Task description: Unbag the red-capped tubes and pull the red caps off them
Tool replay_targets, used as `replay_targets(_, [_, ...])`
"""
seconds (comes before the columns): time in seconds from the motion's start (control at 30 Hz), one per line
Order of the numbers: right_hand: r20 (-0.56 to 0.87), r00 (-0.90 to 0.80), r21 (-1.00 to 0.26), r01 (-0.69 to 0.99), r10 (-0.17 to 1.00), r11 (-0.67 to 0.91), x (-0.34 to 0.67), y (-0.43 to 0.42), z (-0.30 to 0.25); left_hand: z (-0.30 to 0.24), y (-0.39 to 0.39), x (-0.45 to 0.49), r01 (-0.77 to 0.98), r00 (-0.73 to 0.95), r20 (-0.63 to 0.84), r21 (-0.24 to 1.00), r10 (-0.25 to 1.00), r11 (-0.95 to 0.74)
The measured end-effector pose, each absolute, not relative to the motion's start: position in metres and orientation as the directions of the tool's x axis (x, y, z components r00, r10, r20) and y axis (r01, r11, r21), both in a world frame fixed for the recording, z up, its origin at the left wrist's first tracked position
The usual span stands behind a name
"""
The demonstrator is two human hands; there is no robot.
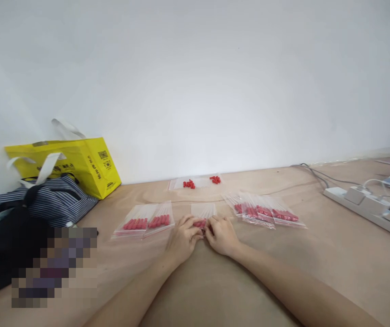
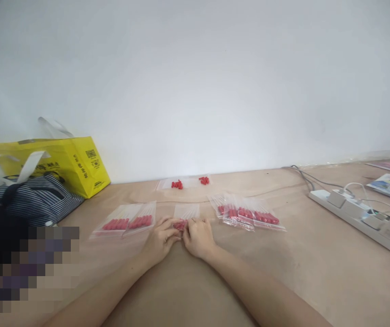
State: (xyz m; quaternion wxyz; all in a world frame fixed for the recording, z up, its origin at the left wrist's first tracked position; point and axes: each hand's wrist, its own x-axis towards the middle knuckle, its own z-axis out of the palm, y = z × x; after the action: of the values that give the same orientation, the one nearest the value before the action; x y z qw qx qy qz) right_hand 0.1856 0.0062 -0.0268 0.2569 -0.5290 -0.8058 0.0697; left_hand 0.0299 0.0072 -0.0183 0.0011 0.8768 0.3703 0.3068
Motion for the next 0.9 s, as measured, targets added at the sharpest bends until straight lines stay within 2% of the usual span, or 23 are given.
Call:
replay_targets(0.1, [0.340, -0.280, -0.428, 0.804, 0.898, 0.413, 0.189, 0.012, -0.029, -0.018, 0.004, 0.031, 0.656, 0.533, 0.515, 0.250, 0.672, -0.712])
replay_targets(0.2, [0.407, -0.277, -0.454, 0.766, 0.870, 0.456, 0.196, 0.016, -0.032, -0.018, 0.001, 0.029, 0.592, 0.593, 0.491, 0.273, 0.639, -0.759])
replay_targets(0.3, [0.526, -0.373, -0.447, 0.643, 0.765, 0.621, 0.206, 0.017, -0.034, -0.016, -0.001, 0.023, 0.534, 0.624, 0.468, 0.330, 0.626, -0.779])
replay_targets(0.37, [0.567, -0.465, -0.412, 0.555, 0.680, 0.723, 0.214, 0.018, -0.035, -0.014, 0.001, 0.018, 0.556, 0.622, 0.437, 0.338, 0.650, -0.760])
replay_targets(0.5, [0.583, -0.536, -0.349, 0.513, 0.610, 0.784, 0.230, 0.021, -0.037, -0.010, 0.006, 0.009, 0.670, 0.634, 0.299, 0.248, 0.713, -0.699])
replay_targets(0.6, [0.621, -0.499, -0.332, 0.531, 0.605, 0.780, 0.236, 0.026, -0.040, -0.008, 0.006, 0.009, 0.718, 0.612, 0.257, 0.213, 0.748, -0.662])
replay_targets(0.7, [0.643, -0.444, -0.350, 0.555, 0.625, 0.755, 0.239, 0.031, -0.042, -0.008, 0.001, 0.012, 0.699, 0.622, 0.285, 0.216, 0.729, -0.681])
replay_targets(0.9, [0.538, -0.381, -0.444, 0.630, 0.752, 0.637, 0.238, 0.029, -0.036, -0.009, -0.006, 0.016, 0.652, 0.623, 0.368, 0.244, 0.690, -0.718])
